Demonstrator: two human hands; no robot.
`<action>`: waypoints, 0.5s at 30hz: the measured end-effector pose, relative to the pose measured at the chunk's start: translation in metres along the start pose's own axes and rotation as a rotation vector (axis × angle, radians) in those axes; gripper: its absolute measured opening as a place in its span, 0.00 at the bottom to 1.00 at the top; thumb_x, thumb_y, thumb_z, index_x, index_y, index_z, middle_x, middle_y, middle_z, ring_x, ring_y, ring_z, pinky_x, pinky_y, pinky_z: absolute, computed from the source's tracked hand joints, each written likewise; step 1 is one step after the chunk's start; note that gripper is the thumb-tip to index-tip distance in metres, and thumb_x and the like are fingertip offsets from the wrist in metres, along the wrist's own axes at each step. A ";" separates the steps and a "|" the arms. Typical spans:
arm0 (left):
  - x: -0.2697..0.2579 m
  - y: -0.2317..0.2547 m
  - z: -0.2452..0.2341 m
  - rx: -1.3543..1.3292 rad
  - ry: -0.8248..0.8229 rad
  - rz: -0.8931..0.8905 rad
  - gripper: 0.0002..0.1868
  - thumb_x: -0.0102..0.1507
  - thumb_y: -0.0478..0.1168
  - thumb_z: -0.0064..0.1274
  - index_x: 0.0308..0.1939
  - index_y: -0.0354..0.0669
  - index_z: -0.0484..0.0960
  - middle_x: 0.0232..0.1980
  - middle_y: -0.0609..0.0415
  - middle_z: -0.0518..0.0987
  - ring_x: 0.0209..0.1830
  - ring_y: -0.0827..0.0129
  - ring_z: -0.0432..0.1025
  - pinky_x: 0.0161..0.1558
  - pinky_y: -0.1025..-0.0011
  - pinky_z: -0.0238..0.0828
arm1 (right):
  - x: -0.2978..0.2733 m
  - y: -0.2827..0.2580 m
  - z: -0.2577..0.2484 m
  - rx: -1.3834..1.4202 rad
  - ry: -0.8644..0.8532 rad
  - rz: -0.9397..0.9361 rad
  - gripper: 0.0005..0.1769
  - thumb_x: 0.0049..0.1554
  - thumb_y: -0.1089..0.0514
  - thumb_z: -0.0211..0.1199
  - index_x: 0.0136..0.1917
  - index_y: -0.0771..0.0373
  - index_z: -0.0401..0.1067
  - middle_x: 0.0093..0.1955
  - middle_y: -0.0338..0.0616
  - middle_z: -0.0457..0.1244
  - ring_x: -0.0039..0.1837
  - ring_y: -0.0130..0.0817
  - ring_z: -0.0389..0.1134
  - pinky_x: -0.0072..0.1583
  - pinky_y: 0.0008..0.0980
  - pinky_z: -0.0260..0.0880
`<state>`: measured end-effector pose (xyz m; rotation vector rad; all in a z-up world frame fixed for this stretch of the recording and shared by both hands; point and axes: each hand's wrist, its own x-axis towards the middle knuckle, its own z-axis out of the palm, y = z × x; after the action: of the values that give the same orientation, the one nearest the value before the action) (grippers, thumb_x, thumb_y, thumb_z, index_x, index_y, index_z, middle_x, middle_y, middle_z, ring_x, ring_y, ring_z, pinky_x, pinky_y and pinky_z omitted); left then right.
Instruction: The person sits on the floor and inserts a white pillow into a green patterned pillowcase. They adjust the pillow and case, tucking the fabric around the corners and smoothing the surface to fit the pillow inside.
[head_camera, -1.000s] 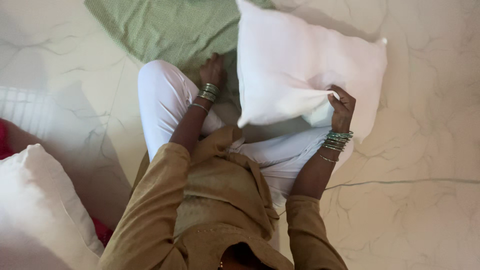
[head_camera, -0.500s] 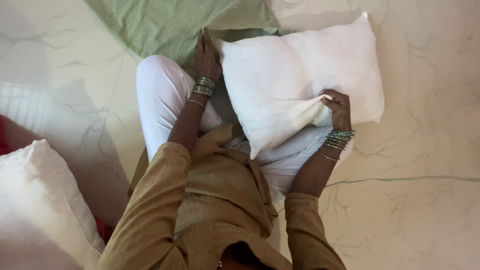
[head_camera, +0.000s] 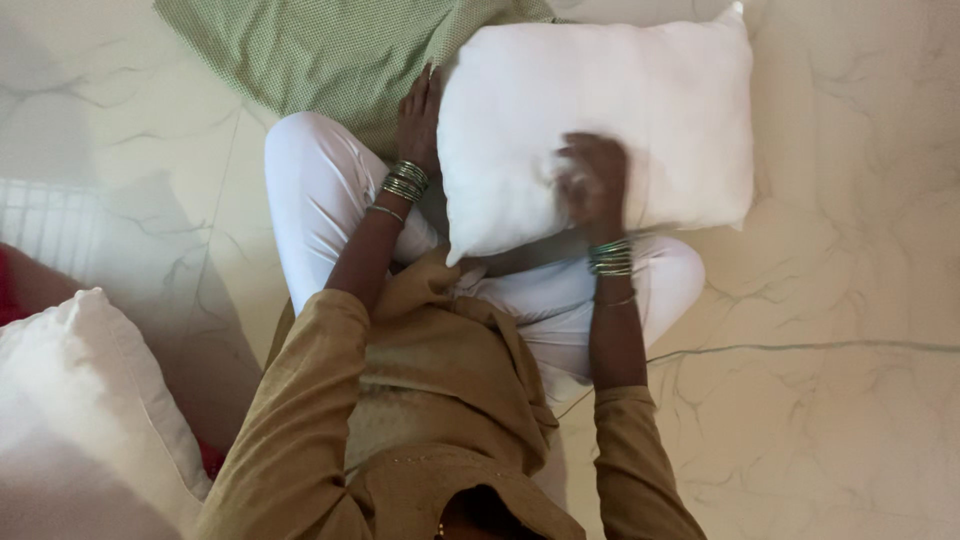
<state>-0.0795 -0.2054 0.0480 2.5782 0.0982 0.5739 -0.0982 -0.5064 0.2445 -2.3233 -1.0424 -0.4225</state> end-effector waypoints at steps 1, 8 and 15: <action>0.001 -0.001 0.004 0.005 0.002 0.021 0.50 0.64 0.50 0.56 0.83 0.40 0.44 0.85 0.45 0.47 0.82 0.55 0.53 0.77 0.54 0.52 | 0.003 -0.015 0.010 -0.007 -0.085 -0.066 0.15 0.64 0.49 0.63 0.61 0.56 0.73 0.68 0.45 0.66 0.72 0.45 0.64 0.73 0.55 0.56; -0.002 -0.011 0.016 0.036 0.004 0.044 0.41 0.69 0.38 0.48 0.83 0.42 0.47 0.87 0.48 0.45 0.82 0.59 0.56 0.76 0.56 0.54 | -0.032 -0.089 0.100 -0.405 -0.402 -0.607 0.34 0.56 0.38 0.68 0.74 0.38 0.67 0.83 0.35 0.49 0.85 0.35 0.44 0.82 0.58 0.40; -0.001 0.003 -0.001 -0.161 0.036 0.106 0.54 0.56 0.43 0.63 0.79 0.36 0.47 0.82 0.42 0.46 0.78 0.49 0.54 0.72 0.51 0.54 | -0.010 -0.057 0.078 -0.421 -0.463 -0.270 0.43 0.43 0.44 0.74 0.72 0.41 0.69 0.84 0.41 0.45 0.84 0.46 0.42 0.77 0.70 0.37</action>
<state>-0.0814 -0.2079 0.0499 2.4279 -0.0698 0.6402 -0.1435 -0.4344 0.1971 -2.7378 -1.6329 -0.2187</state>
